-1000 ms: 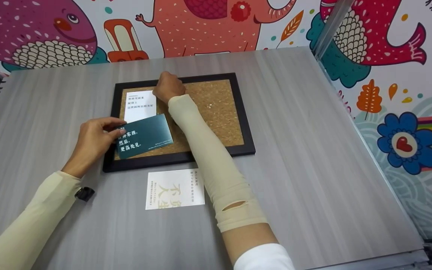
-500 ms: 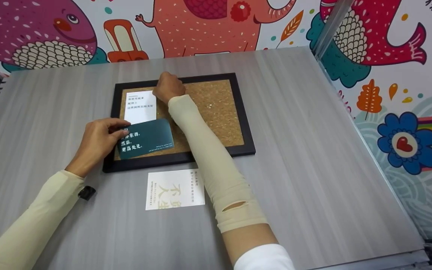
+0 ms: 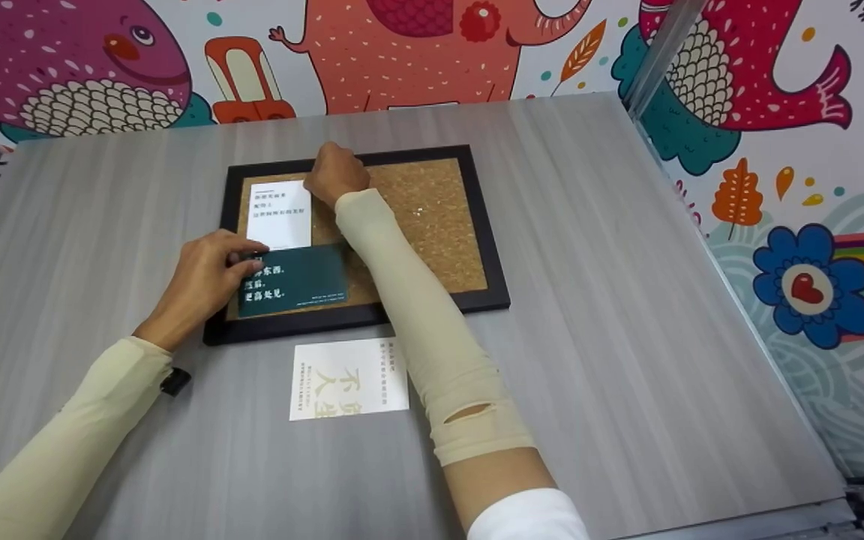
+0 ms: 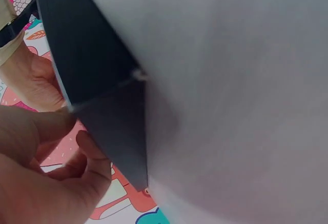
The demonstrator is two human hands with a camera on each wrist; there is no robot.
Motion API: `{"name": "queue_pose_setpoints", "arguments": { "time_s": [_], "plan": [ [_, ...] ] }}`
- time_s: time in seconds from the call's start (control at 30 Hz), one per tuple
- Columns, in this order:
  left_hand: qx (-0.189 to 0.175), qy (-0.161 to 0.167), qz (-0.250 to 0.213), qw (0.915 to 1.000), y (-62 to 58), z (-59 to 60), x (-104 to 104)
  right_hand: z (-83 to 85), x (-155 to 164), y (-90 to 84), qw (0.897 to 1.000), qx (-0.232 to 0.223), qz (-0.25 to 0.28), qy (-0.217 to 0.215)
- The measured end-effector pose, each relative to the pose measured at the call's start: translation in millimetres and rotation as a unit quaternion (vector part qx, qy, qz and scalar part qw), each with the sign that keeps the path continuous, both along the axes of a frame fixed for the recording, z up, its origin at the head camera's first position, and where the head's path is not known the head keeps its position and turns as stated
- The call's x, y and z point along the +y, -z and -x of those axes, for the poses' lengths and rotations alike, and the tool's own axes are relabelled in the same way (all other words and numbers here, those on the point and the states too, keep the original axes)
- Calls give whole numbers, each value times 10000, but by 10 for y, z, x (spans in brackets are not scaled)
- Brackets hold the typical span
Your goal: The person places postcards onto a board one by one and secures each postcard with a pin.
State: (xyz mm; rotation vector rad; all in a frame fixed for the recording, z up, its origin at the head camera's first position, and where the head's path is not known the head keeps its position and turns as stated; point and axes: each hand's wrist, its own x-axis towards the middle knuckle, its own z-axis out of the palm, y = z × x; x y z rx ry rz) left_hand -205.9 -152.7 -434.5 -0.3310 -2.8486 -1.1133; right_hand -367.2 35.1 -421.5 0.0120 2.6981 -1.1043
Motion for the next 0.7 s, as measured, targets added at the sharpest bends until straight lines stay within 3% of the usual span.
{"name": "queue_pose_setpoints", "arguments": {
  "time_s": [0.33,0.7],
  "plan": [
    [-137,5,268,9995,-14,-6,33,-22,15,3,9998,194,32,-30],
    [-136,-11,575,9983,4,3,43,-15,13,-10,10000,75,36,-18]
  ]
}}
